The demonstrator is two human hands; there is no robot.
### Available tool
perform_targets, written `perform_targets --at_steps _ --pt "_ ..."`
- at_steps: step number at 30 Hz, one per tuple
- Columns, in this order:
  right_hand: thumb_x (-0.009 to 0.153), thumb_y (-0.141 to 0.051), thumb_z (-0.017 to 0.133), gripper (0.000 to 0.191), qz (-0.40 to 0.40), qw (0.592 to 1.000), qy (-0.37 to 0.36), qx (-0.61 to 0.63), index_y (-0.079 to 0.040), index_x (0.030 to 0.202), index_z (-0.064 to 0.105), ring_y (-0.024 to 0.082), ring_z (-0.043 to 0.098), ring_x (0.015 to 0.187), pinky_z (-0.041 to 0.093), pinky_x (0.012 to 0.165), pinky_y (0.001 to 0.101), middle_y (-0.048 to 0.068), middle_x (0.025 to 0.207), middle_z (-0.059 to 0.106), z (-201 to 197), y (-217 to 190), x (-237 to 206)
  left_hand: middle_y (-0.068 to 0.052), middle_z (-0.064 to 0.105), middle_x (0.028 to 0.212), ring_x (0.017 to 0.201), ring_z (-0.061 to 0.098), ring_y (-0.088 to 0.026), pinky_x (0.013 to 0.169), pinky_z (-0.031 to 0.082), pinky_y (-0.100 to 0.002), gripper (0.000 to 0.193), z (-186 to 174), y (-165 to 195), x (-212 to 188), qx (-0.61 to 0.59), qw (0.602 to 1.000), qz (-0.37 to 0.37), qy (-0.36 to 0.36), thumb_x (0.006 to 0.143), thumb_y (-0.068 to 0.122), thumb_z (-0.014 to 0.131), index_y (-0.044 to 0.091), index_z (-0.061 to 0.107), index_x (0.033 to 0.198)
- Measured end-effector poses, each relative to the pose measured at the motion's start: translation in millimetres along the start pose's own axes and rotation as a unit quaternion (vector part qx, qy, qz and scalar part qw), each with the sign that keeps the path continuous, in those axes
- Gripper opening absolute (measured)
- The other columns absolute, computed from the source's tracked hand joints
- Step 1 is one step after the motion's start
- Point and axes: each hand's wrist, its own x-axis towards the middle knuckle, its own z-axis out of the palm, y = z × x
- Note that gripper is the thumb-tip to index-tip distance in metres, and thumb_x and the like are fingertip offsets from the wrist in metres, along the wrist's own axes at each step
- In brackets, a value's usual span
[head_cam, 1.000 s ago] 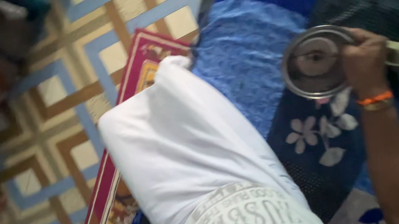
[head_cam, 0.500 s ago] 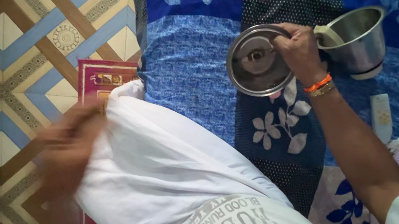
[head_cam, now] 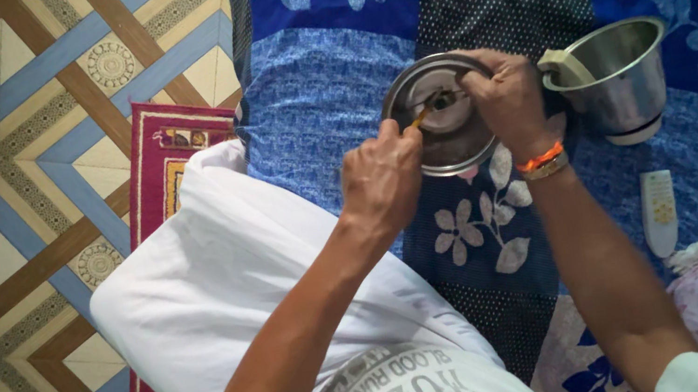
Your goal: The person lies on a bed holding a stainless steel mixer jar with a pink base and uses a screwdriver to work on the blade coupling at the bottom of the jar, turning it repeatedly. They then fit the jar onto a white mixer base and continue working on the assembly with the screwdriver.
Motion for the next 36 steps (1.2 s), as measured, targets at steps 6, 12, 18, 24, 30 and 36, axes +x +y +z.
perform_targets --at_steps 6,12,18,24,30,36 --pt "0.091 -0.006 0.061 0.028 0.005 1.0 -0.001 -0.009 0.0 0.112 0.077 0.006 0.07 0.085 0.054 0.075 0.0219 0.002 0.097 0.078 -2.7 5.2 5.0 -0.016 0.065 0.093 0.075 0.073 -0.036 0.065 0.058 -0.049 0.012 16.7 -9.9 4.9 0.005 1.0 0.025 0.009 0.094 0.01 0.054 0.007 0.066 0.094" --pt "0.092 -0.006 0.063 0.024 0.0 1.0 0.006 -0.012 0.001 0.11 0.077 0.005 0.066 0.079 0.051 0.07 0.0216 0.002 0.091 0.077 2.8 1.0 6.1 -0.019 0.065 0.092 0.075 0.071 -0.04 0.066 0.057 -0.052 0.018 13.4 -19.1 -8.1 -0.024 0.999 -0.024 -0.016 0.099 0.016 0.051 0.009 0.067 0.095" --pt "0.092 -0.007 0.063 0.025 0.003 1.0 0.018 -0.015 -0.001 0.111 0.077 0.005 0.069 0.082 0.053 0.071 0.0208 0.002 0.093 0.079 1.9 -3.1 2.7 -0.02 0.065 0.092 0.074 0.07 -0.042 0.064 0.057 -0.053 0.02 28.9 -22.9 -9.5 -0.066 0.997 -0.024 0.01 0.096 0.01 0.049 0.006 0.067 0.104" --pt "0.092 -0.007 0.064 0.024 0.022 0.998 0.035 -0.045 -0.002 0.11 0.079 0.007 0.068 0.081 0.052 0.072 0.0223 0.007 0.091 0.078 3.8 -3.5 2.4 -0.021 0.066 0.092 0.075 0.07 -0.041 0.065 0.056 -0.052 0.018 36.2 -20.1 -22.3 -0.093 0.995 -0.003 0.021 0.1 0.013 0.05 0.008 0.068 0.099" --pt "0.089 -0.003 0.06 0.029 -0.003 0.999 0.044 0.0 -0.001 0.113 0.078 0.008 0.072 0.087 0.055 0.077 0.0223 0.008 0.101 0.08 5.5 -0.2 -3.0 -0.021 0.066 0.093 0.072 0.07 -0.043 0.062 0.056 -0.054 0.018 46.3 -5.8 -34.3 -0.111 0.992 -0.043 0.039 0.097 0.01 0.05 0.007 0.067 0.102" --pt "0.088 0.0 0.059 0.031 -0.01 0.998 0.068 0.013 0.0 0.114 0.077 0.011 0.073 0.094 0.055 0.083 0.0233 0.008 0.106 0.08 6.7 2.7 -10.8 -0.021 0.065 0.092 0.07 0.071 -0.04 0.059 0.058 -0.05 0.016 44.3 5.3 -39.2 -0.08 0.995 -0.058 0.035 0.094 0.006 0.053 0.005 0.065 0.104"
